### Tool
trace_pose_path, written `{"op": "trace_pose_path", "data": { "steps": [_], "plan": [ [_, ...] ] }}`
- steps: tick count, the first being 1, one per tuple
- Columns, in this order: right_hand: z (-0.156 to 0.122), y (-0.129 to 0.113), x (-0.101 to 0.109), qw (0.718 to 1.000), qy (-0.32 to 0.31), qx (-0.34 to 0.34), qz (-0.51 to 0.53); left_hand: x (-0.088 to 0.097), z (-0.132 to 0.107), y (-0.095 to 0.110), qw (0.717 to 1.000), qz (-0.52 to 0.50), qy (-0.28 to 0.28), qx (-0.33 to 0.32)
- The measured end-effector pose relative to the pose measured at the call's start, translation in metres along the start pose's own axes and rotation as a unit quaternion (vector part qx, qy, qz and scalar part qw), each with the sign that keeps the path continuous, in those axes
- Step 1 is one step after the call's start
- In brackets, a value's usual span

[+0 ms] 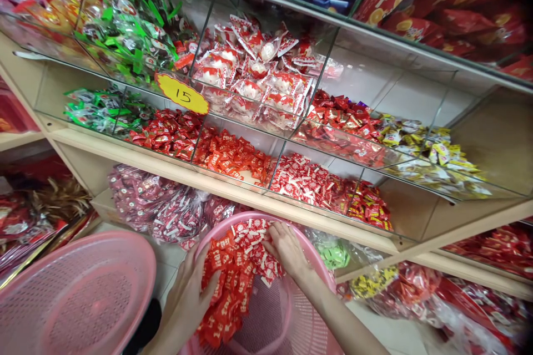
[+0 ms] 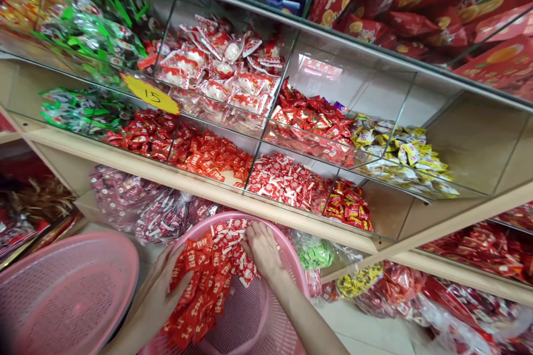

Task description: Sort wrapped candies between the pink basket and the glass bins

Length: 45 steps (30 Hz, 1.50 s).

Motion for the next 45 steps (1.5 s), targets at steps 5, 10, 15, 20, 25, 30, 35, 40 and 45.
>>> {"op": "trace_pose_path", "data": {
  "steps": [5, 10, 15, 20, 25, 30, 35, 40, 45],
  "plan": [
    [0.001, 0.001, -0.002, 0.999, 0.031, -0.026, -0.011, -0.002, -0.001, -0.002, 1.0, 0.003, -0.004, 0.003],
    [0.001, -0.002, -0.004, 0.998, 0.048, -0.034, -0.009, -0.004, 0.001, -0.002, 1.0, 0.001, -0.002, 0.005],
    [-0.002, -0.004, 0.002, 0.998, 0.053, -0.027, 0.0, -0.003, 0.0, -0.002, 1.0, 0.001, -0.003, 0.006],
    [-0.009, -0.002, 0.003, 0.999, 0.035, -0.037, 0.013, -0.001, 0.0, 0.0, 1.0, 0.003, -0.011, 0.005],
    [-0.012, 0.003, -0.002, 0.997, 0.04, -0.057, 0.021, -0.001, 0.001, 0.001, 1.0, 0.002, -0.011, 0.007],
    [-0.009, 0.002, 0.005, 0.996, 0.059, -0.052, 0.032, -0.002, 0.001, -0.001, 1.0, 0.006, -0.007, 0.008],
    [0.012, 0.01, 0.051, 0.986, 0.13, -0.028, 0.101, -0.004, 0.0, -0.003, 1.0, 0.01, -0.012, 0.006],
    [0.065, 0.042, 0.085, 0.967, 0.175, -0.116, 0.143, -0.003, 0.001, -0.002, 1.0, 0.012, -0.005, -0.001],
    [0.104, 0.066, 0.068, 0.955, 0.056, -0.23, 0.178, -0.001, 0.002, -0.001, 1.0, 0.01, -0.002, -0.001]
  ]
}}
Point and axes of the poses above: each hand's wrist, its own z-axis towards the middle knuckle, its own x-axis out of the back of the hand, y = z × x, the point moved 3 cm from there along z, towards the middle knuckle, and after that the axes turned 13 degrees about -x, right-handed, at the moved point
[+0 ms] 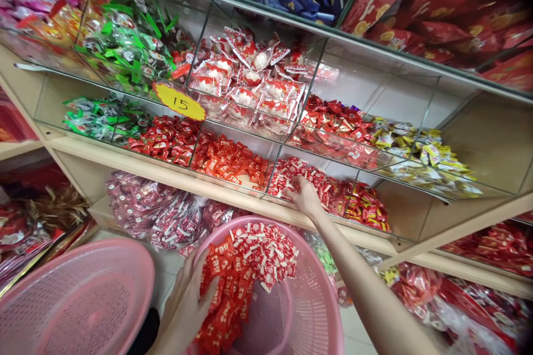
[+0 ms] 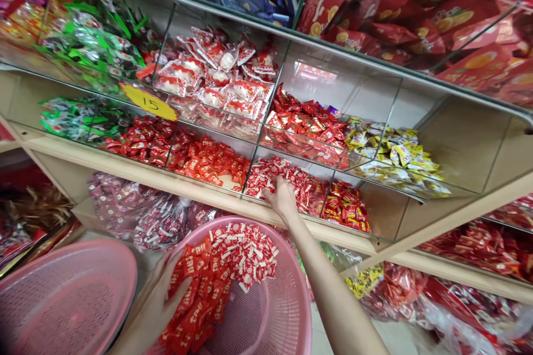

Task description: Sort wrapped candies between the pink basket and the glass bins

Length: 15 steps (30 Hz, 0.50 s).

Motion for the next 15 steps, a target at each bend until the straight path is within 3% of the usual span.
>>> {"op": "trace_pose_path", "data": {
  "steps": [7, 15],
  "plan": [
    [0.007, 0.014, -0.013, 0.997, -0.033, -0.015, 0.074, -0.001, -0.001, 0.0, 1.0, 0.002, 0.004, -0.005],
    [0.006, 0.016, -0.009, 0.994, -0.043, -0.067, 0.069, -0.001, -0.002, -0.001, 1.0, 0.008, 0.0, -0.008]
  ]
}}
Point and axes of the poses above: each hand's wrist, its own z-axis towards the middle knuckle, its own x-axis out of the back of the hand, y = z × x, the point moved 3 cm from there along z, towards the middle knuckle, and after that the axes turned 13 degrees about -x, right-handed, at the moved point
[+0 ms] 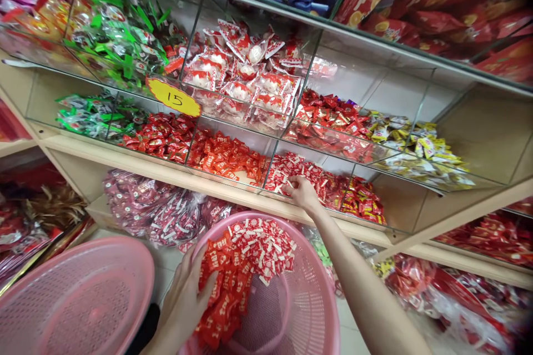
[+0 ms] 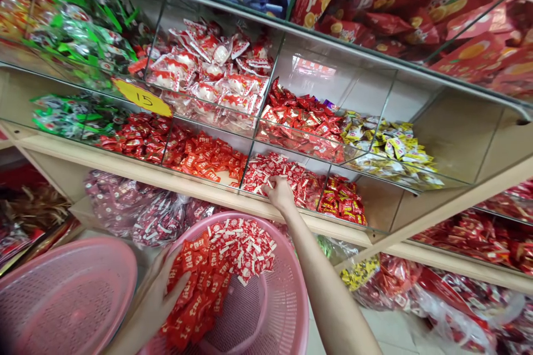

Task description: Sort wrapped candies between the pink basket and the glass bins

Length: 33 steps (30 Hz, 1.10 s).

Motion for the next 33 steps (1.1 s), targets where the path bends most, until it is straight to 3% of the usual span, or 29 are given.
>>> {"op": "trace_pose_path", "data": {
  "steps": [7, 11, 15, 17, 21, 24, 28, 33],
  "plan": [
    [-0.002, 0.003, 0.003, 0.997, 0.005, 0.004, 0.077, 0.0, 0.0, 0.0, 1.0, 0.011, 0.0, -0.001],
    [-0.012, 0.001, 0.019, 0.982, 0.061, 0.044, 0.173, 0.0, 0.0, -0.001, 1.0, 0.013, -0.002, 0.005],
    [-0.054, -0.003, 0.044, 0.96, 0.162, 0.105, 0.203, -0.001, 0.0, -0.002, 1.0, 0.013, 0.004, -0.004],
    [-0.084, -0.002, 0.045, 0.963, 0.152, 0.137, 0.177, -0.002, 0.0, -0.002, 1.0, 0.01, 0.003, -0.003],
    [-0.139, 0.011, 0.019, 0.972, 0.054, 0.21, 0.087, -0.001, -0.001, -0.002, 1.0, 0.008, 0.003, 0.002],
    [-0.162, 0.026, -0.008, 0.963, -0.012, 0.27, -0.003, -0.001, -0.001, -0.001, 1.0, 0.008, -0.006, 0.005],
    [-0.17, 0.041, -0.031, 0.932, -0.055, 0.34, -0.112, 0.0, -0.001, 0.001, 1.0, 0.005, -0.017, 0.011],
    [-0.167, 0.047, -0.04, 0.903, -0.035, 0.402, -0.15, 0.002, 0.001, 0.002, 1.0, 0.0, -0.006, 0.005]
  ]
}}
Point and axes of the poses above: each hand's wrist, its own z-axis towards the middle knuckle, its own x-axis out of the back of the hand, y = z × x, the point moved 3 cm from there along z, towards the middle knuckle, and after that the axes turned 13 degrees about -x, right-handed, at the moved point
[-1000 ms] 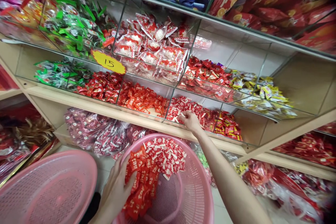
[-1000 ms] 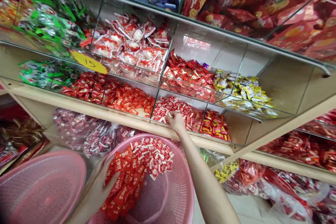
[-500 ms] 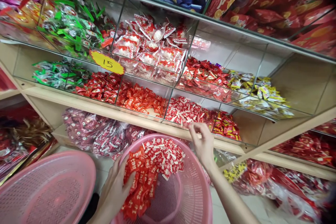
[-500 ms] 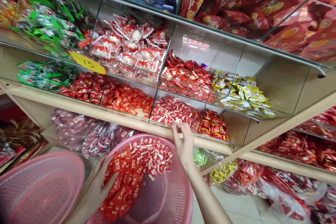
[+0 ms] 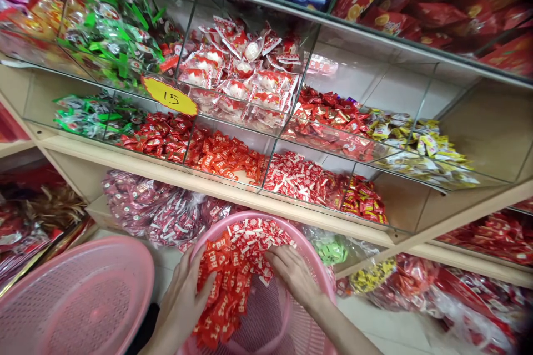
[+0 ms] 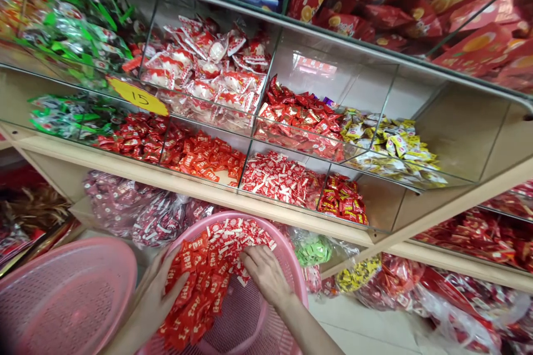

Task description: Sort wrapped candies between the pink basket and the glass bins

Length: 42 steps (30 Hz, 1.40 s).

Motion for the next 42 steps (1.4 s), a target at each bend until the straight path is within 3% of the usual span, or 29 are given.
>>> {"op": "trace_pose_path", "data": {
  "steps": [7, 13, 26, 42],
  "plan": [
    [-0.002, 0.004, -0.003, 1.0, 0.018, -0.007, -0.017, -0.002, -0.001, -0.002, 1.0, 0.003, -0.002, 0.005],
    [-0.011, 0.015, 0.003, 0.998, -0.021, -0.025, -0.048, -0.002, -0.001, -0.002, 1.0, 0.002, 0.005, 0.009],
    [-0.007, 0.014, -0.019, 0.987, -0.016, 0.07, -0.142, -0.002, -0.002, -0.002, 1.0, 0.003, 0.006, -0.001],
    [0.002, 0.015, -0.029, 0.982, -0.049, 0.101, -0.154, -0.004, -0.001, -0.003, 1.0, -0.004, -0.003, 0.009]
  ]
}}
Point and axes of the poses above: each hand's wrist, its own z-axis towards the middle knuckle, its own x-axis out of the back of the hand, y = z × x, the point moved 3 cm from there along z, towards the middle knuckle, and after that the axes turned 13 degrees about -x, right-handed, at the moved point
